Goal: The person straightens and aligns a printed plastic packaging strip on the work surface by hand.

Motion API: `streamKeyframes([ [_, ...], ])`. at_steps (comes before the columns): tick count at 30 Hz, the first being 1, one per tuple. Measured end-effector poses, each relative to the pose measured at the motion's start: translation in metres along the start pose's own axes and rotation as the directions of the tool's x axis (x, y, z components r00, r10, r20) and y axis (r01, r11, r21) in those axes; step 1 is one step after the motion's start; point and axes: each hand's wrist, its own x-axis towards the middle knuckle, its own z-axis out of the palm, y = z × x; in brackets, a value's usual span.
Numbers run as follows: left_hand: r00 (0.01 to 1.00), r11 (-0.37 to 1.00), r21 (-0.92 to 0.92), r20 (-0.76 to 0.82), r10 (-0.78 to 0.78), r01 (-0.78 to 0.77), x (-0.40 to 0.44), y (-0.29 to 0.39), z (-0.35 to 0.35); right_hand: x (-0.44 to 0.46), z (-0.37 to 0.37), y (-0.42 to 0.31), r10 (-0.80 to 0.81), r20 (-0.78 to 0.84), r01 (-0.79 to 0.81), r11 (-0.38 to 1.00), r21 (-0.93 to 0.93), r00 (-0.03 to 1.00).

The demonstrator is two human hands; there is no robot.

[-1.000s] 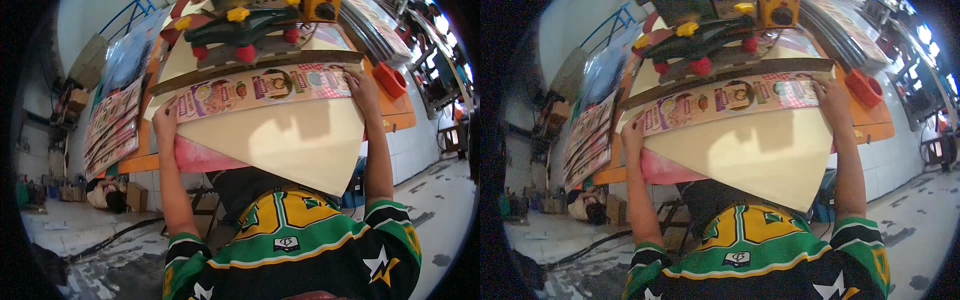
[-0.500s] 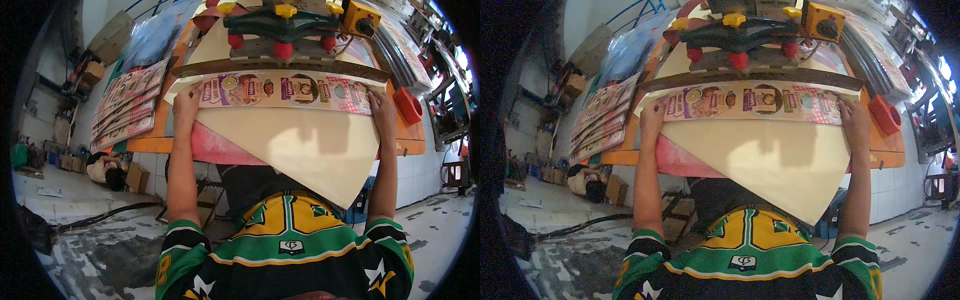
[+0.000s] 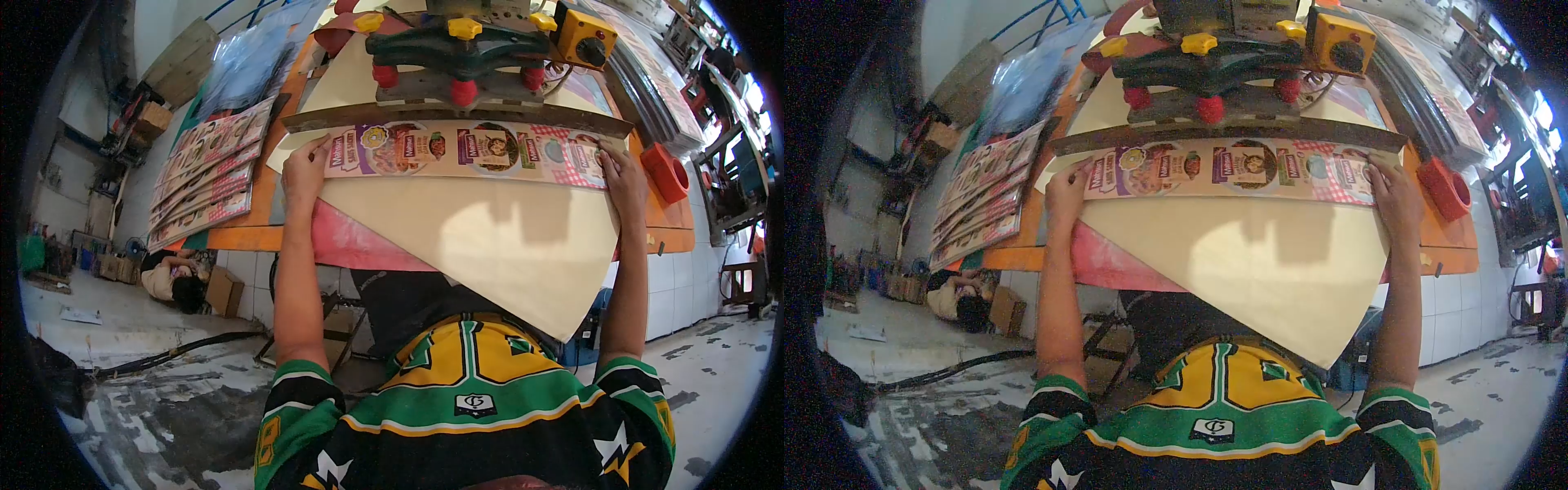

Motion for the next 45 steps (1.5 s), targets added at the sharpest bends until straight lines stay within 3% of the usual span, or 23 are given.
streamKeyframes([
  [4,0.998,0.996,-0.058,-0.030,0.061,-0.063,0.002,-0.012,0.006,0.002,0.002,0.003,0.024,0.031,-0.025,0.999,0.037,0.999],
  [7,0.995,0.994,-0.063,-0.046,0.088,-0.091,0.005,-0.015,0.008,0.004,0.008,0.009,-0.050,-0.022,0.049,0.999,-0.014,0.999],
  [10,0.999,0.997,-0.055,-0.004,0.052,-0.052,0.003,-0.011,0.004,0.004,0.004,0.003,0.021,0.041,-0.021,1.000,0.001,0.999],
  [12,1.000,1.000,-0.021,0.027,-0.004,0.004,0.001,-0.005,0.000,0.001,0.002,0.001,-0.004,0.018,0.003,0.997,0.076,1.000],
  [16,0.999,0.998,-0.039,0.014,0.042,-0.041,0.005,-0.011,0.004,0.002,0.009,0.009,-0.047,-0.058,0.048,0.999,0.004,0.997],
  [18,0.998,0.998,-0.012,-0.003,0.056,-0.056,0.002,-0.009,0.004,0.002,0.009,0.011,-0.112,-0.092,0.119,0.990,0.080,0.990],
  [24,0.991,0.988,-0.082,0.025,0.131,-0.129,0.004,-0.011,0.004,0.005,0.016,0.022,-0.061,-0.061,0.060,0.998,-0.018,0.996],
  [30,0.992,0.990,-0.070,0.019,0.123,-0.122,0.007,-0.015,0.005,0.002,0.005,0.009,0.010,-0.006,-0.010,1.000,0.001,1.000],
  [32,0.998,0.998,-0.043,0.043,0.037,-0.035,0.006,-0.010,0.004,0.002,0.005,0.010,-0.003,-0.003,0.003,1.000,0.026,1.000],
  [45,0.996,0.996,-0.032,0.028,0.079,-0.078,0.004,-0.011,0.005,0.005,0.009,0.012,0.041,0.015,-0.040,0.997,-0.066,0.999],
])
